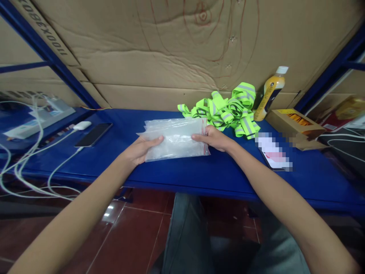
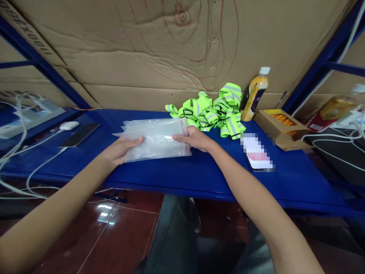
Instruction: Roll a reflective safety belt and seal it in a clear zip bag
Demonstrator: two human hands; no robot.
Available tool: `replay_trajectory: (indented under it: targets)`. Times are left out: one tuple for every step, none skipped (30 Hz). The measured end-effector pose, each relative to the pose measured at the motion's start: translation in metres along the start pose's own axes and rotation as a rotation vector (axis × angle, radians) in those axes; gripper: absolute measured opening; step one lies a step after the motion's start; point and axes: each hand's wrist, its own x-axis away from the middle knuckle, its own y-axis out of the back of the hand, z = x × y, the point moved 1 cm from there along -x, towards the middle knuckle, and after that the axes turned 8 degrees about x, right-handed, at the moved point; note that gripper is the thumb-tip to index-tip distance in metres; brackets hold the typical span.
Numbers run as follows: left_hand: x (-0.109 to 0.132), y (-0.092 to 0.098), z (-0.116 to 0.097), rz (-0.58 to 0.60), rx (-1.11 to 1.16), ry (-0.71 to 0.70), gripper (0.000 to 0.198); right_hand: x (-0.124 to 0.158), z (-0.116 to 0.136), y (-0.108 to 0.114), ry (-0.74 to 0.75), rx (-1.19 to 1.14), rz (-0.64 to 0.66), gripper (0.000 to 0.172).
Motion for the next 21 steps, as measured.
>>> replay_trajectory:
  targets:
    - [0.000, 0.000, -0.001, -0.002, -0.002, -0.005, 0.057, 0.000, -0.001, 0.001, -0.018, -0.042, 0.015, 0.044]
    - [-0.001, 0.000, -0.001, -0.010, -0.002, -0.020, 0.056, -0.001, -0.003, 0.001, -0.038, -0.093, 0.035, 0.045]
    - [-0.001, -0.001, -0.002, -0.022, -0.002, -0.037, 0.056, -0.001, -0.003, 0.001, -0.060, -0.142, 0.055, 0.047]
    - [-0.002, 0.000, -0.002, -0.035, -0.005, -0.053, 0.053, -0.001, -0.004, 0.001, -0.081, -0.177, 0.061, 0.049]
    - [-0.003, 0.000, -0.002, -0.046, -0.010, -0.060, 0.050, -0.001, -0.004, 0.000, -0.100, -0.202, 0.062, 0.052]
    - [-0.004, 0.000, -0.002, -0.052, -0.015, -0.061, 0.047, -0.001, -0.004, 0.000, -0.115, -0.220, 0.061, 0.053]
    - [-0.004, 0.000, -0.003, -0.055, -0.018, -0.057, 0.046, 0.000, -0.005, 0.000, -0.120, -0.233, 0.057, 0.054]
    - [-0.005, 0.001, -0.003, -0.055, -0.018, -0.056, 0.045, 0.000, -0.005, 0.000, -0.116, -0.241, 0.052, 0.054]
    - [-0.005, 0.001, -0.004, -0.050, -0.018, -0.056, 0.044, 0.000, -0.005, 0.001, -0.109, -0.246, 0.047, 0.054]
    - [-0.004, 0.001, -0.004, -0.043, -0.020, -0.061, 0.043, 0.000, -0.006, 0.002, -0.104, -0.249, 0.041, 0.053]
    - [-0.004, 0.002, -0.005, -0.032, -0.025, -0.071, 0.042, 0.000, -0.007, 0.003, -0.111, -0.249, 0.036, 0.053]
    - [-0.004, 0.002, -0.006, -0.019, -0.034, -0.083, 0.041, 0.000, -0.008, 0.005, -0.131, -0.249, 0.032, 0.052]
    - [-0.003, 0.003, -0.007, -0.009, -0.042, -0.098, 0.039, -0.001, -0.009, 0.007, -0.159, -0.251, 0.029, 0.051]
    - [-0.003, 0.005, -0.008, -0.004, -0.047, -0.112, 0.039, -0.002, -0.010, 0.009, -0.185, -0.257, 0.024, 0.050]
    - [-0.003, 0.006, -0.009, -0.010, -0.051, -0.121, 0.041, -0.002, -0.012, 0.011, -0.199, -0.263, 0.016, 0.048]
    - [-0.004, 0.009, -0.010, -0.023, -0.053, -0.118, 0.044, -0.003, -0.013, 0.012, -0.202, -0.270, 0.004, 0.047]
    - [-0.004, 0.011, -0.010, -0.038, -0.055, -0.105, 0.047, -0.004, -0.014, 0.012, -0.194, -0.275, -0.012, 0.047]
    - [-0.004, 0.013, -0.010, -0.051, -0.058, -0.086, 0.048, -0.005, -0.015, 0.012, -0.181, -0.279, -0.030, 0.047]
    - [-0.005, 0.016, -0.010, -0.058, -0.061, -0.067, 0.047, -0.006, -0.015, 0.011, -0.171, -0.283, -0.054, 0.047]
    - [-0.005, 0.019, -0.010, -0.059, -0.062, -0.051, 0.043, -0.006, -0.016, 0.009, -0.168, -0.286, -0.077, 0.047]
    - [-0.005, 0.023, -0.011, -0.065, -0.063, -0.043, 0.038, -0.007, -0.016, 0.007, -0.170, -0.291, -0.094, 0.047]
